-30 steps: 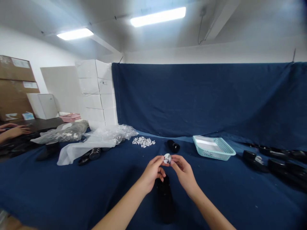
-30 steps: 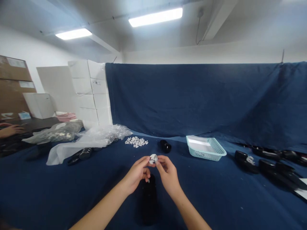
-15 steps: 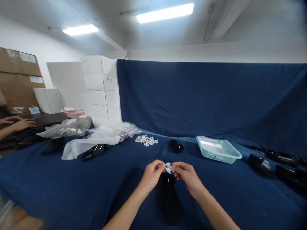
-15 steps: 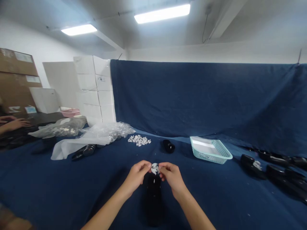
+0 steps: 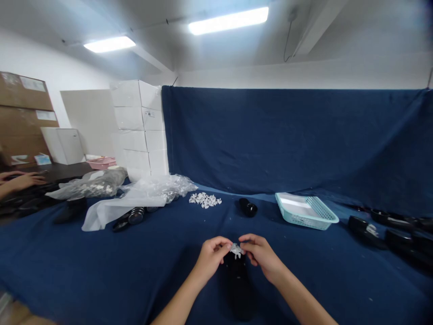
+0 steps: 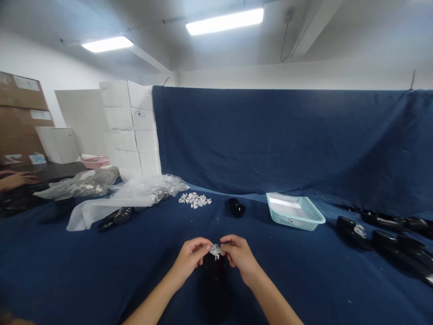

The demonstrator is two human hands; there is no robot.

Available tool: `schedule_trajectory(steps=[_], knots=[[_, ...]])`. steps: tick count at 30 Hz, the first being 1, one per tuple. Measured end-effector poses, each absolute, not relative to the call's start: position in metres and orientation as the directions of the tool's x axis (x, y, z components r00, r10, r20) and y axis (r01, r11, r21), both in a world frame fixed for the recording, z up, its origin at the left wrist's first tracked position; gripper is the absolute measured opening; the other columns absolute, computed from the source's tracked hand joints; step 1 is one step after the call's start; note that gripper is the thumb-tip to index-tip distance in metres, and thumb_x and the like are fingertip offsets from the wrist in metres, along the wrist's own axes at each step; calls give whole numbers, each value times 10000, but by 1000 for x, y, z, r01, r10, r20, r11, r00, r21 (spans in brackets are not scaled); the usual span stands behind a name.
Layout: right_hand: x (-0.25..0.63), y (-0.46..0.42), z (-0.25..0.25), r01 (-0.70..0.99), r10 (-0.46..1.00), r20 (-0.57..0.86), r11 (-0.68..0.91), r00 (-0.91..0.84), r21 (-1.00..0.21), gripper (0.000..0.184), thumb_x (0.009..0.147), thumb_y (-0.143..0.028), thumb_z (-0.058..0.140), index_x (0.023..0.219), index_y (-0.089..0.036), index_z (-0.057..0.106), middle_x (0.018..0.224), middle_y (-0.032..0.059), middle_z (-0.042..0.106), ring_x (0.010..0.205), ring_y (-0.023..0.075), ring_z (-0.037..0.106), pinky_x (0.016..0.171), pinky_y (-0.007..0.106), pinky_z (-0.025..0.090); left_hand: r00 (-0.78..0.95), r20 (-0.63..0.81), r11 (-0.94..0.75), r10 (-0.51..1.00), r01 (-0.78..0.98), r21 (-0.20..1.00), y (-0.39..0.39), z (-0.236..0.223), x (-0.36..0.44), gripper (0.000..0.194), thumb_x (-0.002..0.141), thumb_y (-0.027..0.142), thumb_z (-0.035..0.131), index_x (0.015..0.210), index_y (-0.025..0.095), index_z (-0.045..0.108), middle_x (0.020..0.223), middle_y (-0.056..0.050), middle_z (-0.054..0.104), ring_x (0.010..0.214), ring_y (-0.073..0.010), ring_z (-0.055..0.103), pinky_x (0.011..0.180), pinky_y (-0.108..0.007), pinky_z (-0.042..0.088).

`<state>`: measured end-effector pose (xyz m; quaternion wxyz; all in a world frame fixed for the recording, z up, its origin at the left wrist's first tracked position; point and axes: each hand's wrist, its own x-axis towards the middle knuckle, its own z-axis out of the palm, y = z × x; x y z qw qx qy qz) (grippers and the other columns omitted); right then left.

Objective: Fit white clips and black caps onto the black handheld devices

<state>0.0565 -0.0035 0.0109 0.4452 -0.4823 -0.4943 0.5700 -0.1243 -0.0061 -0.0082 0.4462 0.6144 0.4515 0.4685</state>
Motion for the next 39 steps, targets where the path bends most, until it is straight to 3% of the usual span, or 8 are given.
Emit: schedule_trajectory(steps=[6,21,39], knots=[[57,1,7,4,975,-136,-137,-173,-991,285,602,-253,629,864,-141,633,518,-50,573,389,65,390,344,177,224,174,222,-253,959,183,950,-6,-12,-128,304,781,416,642,833,140,760,647,-50,670,506,-126,507,479,-217,373],[48,3,15,67,986,-126,-120,-105,-991,225,579,-204,593,799,-163,618,468,-77,497,373,58,343,351,175,161,157,312,-346,937,296,890,-10,-12,-132,199,805,334,641,833,193,778,722,-48,735,607,-177,601,569,-239,432],[48,4,13,91,988,-112,-102,-110,-991,155,614,-195,578,759,-161,622,484,-72,498,373,54,337,346,174,171,143,342,-370,929,312,875,-11,-13,-131,202,820,312,618,829,183,773,684,-40,722,558,-149,562,530,-223,399]])
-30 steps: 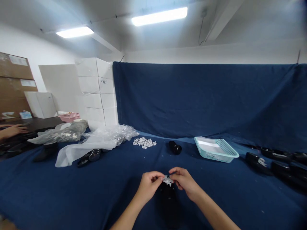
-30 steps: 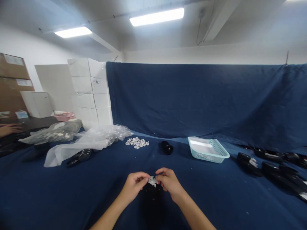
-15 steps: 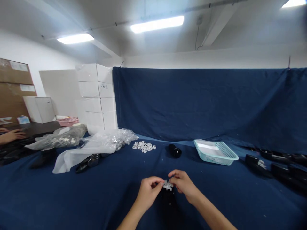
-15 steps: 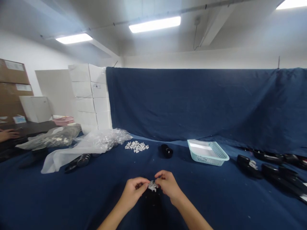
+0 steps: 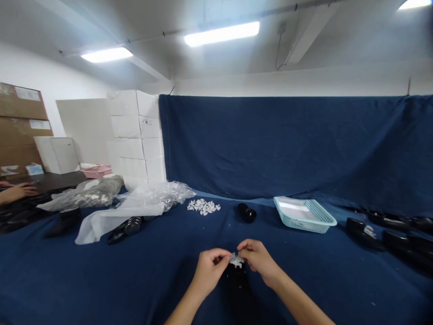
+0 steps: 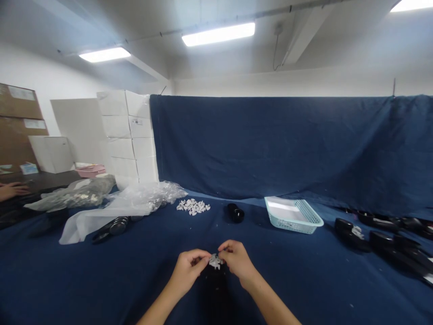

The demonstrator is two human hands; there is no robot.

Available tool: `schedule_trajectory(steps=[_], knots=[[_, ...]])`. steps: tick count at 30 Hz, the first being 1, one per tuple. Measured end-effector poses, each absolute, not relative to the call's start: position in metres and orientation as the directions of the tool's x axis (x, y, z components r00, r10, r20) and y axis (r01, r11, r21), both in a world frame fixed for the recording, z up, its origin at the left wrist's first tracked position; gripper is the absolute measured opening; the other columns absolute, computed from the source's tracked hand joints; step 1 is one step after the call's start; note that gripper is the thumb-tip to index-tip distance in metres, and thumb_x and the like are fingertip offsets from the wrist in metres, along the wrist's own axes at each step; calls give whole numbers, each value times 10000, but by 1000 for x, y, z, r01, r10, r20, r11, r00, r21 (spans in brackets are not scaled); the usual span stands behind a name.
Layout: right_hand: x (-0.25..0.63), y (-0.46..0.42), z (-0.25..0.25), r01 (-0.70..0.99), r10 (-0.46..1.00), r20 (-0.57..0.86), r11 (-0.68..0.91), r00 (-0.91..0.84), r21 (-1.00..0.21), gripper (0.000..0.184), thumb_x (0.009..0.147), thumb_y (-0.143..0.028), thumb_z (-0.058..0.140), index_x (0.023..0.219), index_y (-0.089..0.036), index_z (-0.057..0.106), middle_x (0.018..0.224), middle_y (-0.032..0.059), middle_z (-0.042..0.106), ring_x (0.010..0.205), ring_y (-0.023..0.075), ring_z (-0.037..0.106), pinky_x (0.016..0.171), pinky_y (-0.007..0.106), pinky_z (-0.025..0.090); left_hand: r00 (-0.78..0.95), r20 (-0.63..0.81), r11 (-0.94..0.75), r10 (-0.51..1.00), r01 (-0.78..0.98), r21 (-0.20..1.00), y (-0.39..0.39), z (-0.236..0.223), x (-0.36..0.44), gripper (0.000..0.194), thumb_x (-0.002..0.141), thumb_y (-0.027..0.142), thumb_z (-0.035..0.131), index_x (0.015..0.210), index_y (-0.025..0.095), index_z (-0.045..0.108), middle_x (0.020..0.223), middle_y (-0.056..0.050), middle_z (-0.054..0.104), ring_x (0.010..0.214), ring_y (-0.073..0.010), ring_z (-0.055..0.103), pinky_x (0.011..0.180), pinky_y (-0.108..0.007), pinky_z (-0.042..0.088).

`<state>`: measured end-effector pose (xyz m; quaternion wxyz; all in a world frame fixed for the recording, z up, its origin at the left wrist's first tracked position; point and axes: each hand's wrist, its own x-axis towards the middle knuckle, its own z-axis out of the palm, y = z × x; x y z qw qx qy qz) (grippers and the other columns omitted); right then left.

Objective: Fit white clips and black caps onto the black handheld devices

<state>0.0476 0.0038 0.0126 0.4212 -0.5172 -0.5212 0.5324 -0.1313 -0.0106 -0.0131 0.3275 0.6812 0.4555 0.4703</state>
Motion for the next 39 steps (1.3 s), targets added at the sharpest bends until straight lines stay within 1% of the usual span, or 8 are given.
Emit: schedule_trajectory(steps=[4,8,17,23,27,32,36,39], knots=[[47,4,13,105,990,-100,-89,-103,-990,102,609,-175,572,700,-159,618,478,-68,493,373,55,349,340,176,188,146,350,-379,925,309,872,-10,-14,-131,211,820,312,616,827,170,771,668,-37,715,544,-141,549,520,-217,388],[48,4,12,108,989,-96,-84,-109,-991,104,615,-187,572,703,-161,620,484,-66,495,378,61,360,335,177,211,135,357,-382,924,307,872,-10,-14,-130,206,814,308,624,842,166,772,696,-47,728,581,-157,582,542,-223,412],[49,5,10,106,989,-94,-81,-118,-991,112,620,-218,573,708,-166,618,483,-66,500,364,58,340,337,184,193,144,347,-375,927,303,876,-11,-11,-129,190,815,298,632,841,173,772,788,-60,755,649,-186,645,603,-243,464],[50,2,10,128,993,-77,-65,-89,-990,103,627,-205,575,697,-164,639,502,-56,510,393,60,355,358,187,194,168,338,-375,926,301,877,-12,-11,-127,176,832,287,620,841,174,756,771,-47,738,606,-157,598,563,-226,425],[50,-1,10,145,997,-57,-48,-61,-988,94,638,-204,587,682,-162,658,520,-51,505,416,57,357,374,190,197,192,340,-385,921,298,874,-14,-9,-126,165,847,283,610,846,176,735,806,-40,716,626,-145,584,577,-220,413],[50,-2,8,166,997,-51,-42,-51,-985,96,637,-220,595,675,-166,665,525,-44,506,441,79,396,373,190,245,196,335,-380,922,282,881,-14,-9,-126,181,872,305,586,871,180,718,846,-36,672,617,-126,557,552,-209,403],[49,-5,5,172,996,-67,-56,-65,-984,115,635,-246,589,688,-174,660,555,-30,532,492,113,463,377,190,321,201,318,-363,926,252,897,-15,-9,-126,275,918,353,496,891,170,700,914,-48,642,552,-103,536,500,-206,412],[49,-7,2,152,994,-67,-54,-81,-987,125,643,-266,589,707,-179,649,601,-21,559,541,126,498,401,193,370,214,301,-350,929,246,904,-17,-8,-125,269,913,375,509,903,170,683,814,-26,635,520,-100,523,485,-200,398]])
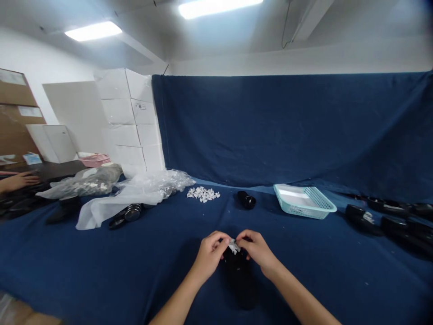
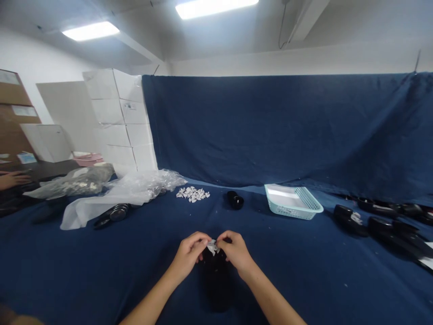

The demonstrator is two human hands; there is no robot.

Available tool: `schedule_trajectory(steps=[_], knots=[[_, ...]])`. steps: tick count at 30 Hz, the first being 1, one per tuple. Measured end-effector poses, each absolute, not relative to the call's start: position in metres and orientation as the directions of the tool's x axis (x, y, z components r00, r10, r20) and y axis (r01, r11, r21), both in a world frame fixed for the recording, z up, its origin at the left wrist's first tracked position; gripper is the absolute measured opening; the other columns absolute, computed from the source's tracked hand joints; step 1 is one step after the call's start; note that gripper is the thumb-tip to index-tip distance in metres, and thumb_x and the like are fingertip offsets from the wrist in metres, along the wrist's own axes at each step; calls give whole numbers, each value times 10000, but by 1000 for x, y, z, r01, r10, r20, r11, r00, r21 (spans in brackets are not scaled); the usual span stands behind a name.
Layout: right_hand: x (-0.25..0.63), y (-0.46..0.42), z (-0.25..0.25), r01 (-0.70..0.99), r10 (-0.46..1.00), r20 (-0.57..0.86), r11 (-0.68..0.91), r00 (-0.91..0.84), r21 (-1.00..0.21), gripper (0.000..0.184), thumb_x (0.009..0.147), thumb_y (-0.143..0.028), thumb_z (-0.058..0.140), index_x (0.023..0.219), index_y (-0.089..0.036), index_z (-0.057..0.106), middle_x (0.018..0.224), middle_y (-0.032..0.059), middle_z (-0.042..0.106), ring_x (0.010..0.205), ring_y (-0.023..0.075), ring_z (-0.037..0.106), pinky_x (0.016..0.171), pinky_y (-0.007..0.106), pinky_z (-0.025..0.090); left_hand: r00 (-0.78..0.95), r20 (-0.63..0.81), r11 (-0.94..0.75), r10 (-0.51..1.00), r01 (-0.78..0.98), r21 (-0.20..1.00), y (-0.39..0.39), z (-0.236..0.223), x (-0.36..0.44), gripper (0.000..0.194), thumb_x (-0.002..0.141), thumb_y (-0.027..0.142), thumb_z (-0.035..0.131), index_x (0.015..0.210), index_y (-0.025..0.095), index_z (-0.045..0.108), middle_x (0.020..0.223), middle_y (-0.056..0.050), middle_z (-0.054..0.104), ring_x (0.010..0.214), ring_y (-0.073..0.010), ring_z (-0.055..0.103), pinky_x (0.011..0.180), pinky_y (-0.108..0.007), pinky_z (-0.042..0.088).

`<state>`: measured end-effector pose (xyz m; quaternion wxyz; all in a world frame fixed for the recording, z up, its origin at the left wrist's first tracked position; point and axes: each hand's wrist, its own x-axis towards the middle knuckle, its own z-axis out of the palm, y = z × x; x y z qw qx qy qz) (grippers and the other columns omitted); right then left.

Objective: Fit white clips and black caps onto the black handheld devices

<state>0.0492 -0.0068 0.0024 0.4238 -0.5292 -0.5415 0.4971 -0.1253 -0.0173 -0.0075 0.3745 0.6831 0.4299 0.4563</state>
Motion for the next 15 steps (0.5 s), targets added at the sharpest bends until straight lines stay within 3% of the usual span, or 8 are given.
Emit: schedule_trajectory(steps=[7,15], knots=[[49,-13,1,84,996,-12,-4,-92,-996,247,668,-283,611,885,-191,684,791,11,657,697,170,589,489,218,415,220,270,-321,937,243,915,-20,-8,-125,163,828,299,629,939,182,654,622,34,584,508,-99,489,505,-191,365],[41,-17,-9,-6,987,129,129,-96,-992,233,791,-320,556,882,-211,740,906,32,722,894,220,623,844,317,452,231,189,-236,955,198,951,-12,-22,-127,187,827,309,590,951,176,636,534,54,525,442,-99,494,444,-178,357]])
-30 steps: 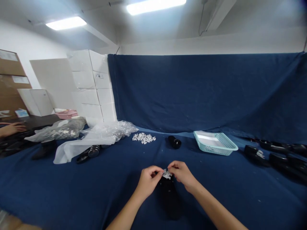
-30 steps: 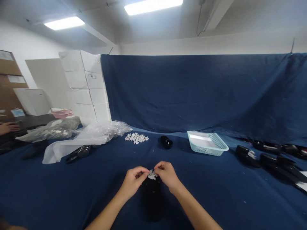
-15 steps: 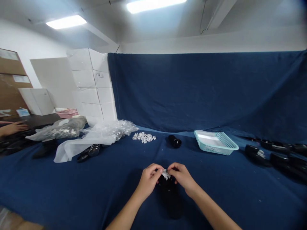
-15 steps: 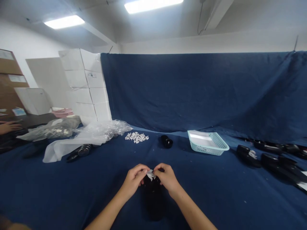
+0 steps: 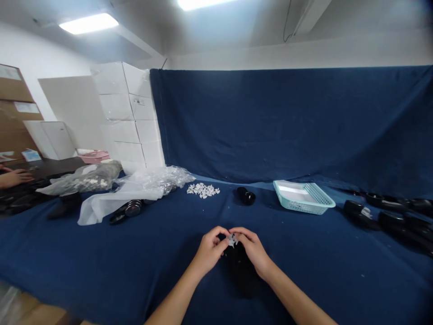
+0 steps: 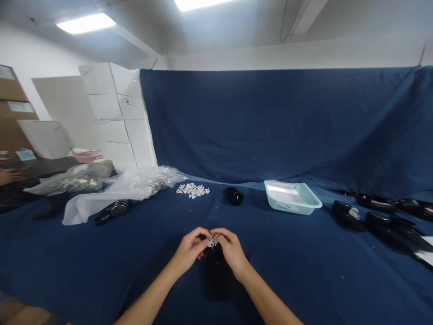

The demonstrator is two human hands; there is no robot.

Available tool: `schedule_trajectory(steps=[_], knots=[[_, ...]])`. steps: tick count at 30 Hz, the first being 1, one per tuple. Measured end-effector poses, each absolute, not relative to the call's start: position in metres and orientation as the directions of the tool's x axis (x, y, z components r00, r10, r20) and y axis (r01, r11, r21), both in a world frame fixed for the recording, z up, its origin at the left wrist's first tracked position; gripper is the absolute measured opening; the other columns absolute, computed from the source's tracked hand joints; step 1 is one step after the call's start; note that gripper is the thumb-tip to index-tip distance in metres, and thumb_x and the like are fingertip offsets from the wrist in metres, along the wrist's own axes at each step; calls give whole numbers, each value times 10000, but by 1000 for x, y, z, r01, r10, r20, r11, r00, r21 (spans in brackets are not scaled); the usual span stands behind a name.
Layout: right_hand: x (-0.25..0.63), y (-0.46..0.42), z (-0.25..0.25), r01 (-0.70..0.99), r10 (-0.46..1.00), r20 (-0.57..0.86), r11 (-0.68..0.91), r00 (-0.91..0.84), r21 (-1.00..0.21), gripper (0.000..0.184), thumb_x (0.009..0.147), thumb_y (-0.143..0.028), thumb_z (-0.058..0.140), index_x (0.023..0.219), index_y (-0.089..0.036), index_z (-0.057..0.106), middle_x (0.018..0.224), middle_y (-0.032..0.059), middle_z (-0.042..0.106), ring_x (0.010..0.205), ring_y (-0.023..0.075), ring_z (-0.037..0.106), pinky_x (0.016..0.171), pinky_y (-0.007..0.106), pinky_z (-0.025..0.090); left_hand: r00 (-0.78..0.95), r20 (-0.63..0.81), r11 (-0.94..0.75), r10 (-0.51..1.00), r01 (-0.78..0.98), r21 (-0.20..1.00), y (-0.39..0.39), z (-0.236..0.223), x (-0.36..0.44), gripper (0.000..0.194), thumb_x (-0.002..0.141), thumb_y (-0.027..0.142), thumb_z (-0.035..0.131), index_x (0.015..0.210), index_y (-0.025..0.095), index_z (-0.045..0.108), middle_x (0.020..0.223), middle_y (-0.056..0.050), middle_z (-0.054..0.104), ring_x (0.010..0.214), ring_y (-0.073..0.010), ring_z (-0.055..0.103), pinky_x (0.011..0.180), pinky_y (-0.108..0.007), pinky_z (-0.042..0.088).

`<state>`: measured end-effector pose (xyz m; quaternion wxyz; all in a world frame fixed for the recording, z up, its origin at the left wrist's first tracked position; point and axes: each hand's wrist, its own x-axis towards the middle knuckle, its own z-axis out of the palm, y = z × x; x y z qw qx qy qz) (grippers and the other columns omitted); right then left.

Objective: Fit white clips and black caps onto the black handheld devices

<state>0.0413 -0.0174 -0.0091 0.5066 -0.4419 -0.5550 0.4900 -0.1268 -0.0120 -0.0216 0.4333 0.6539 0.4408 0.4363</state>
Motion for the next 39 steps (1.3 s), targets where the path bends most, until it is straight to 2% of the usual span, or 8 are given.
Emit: schedule_trajectory(steps=[5,11,19,23,28,39], knots=[[43,-10,-19,-38,979,173,170,-107,-985,226,770,-337,598,889,-218,749,911,33,732,905,230,634,869,330,455,225,161,-198,961,155,968,-8,-24,-126,234,827,353,571,954,167,635,548,47,528,444,-100,488,443,-184,378],[45,-7,-26,-31,968,220,218,-122,-975,268,808,-429,605,908,-227,750,908,43,725,904,227,637,864,330,463,228,132,-166,965,138,976,-4,-23,-125,260,814,372,568,945,157,635,596,32,548,459,-105,492,438,-191,384],[44,-15,-27,12,950,280,284,-140,-959,250,853,-435,588,943,-249,728,964,51,685,946,229,625,877,331,458,225,140,-197,964,254,947,-18,-8,-130,207,847,355,579,958,201,661,622,36,571,537,-122,539,512,-201,399],[43,-20,-27,36,950,276,284,-147,-958,216,858,-417,586,927,-250,704,959,39,658,939,218,611,859,309,457,240,148,-224,960,330,917,-24,-5,-131,193,850,333,585,979,209,657,613,39,573,560,-133,554,550,-213,416],[43,-21,-27,55,959,245,255,-145,-965,198,858,-397,573,904,-236,678,888,22,640,854,202,598,790,289,462,257,156,-240,954,338,910,-25,-5,-129,202,862,326,560,985,204,664,639,25,606,570,-137,562,564,-221,426],[44,-20,-28,56,959,236,247,-158,-967,200,843,-398,584,893,-223,668,866,27,628,826,199,592,770,290,467,256,155,-239,954,342,909,-26,-3,-129,201,850,324,576,982,204,668,608,35,589,561,-135,558,565,-219,426]])
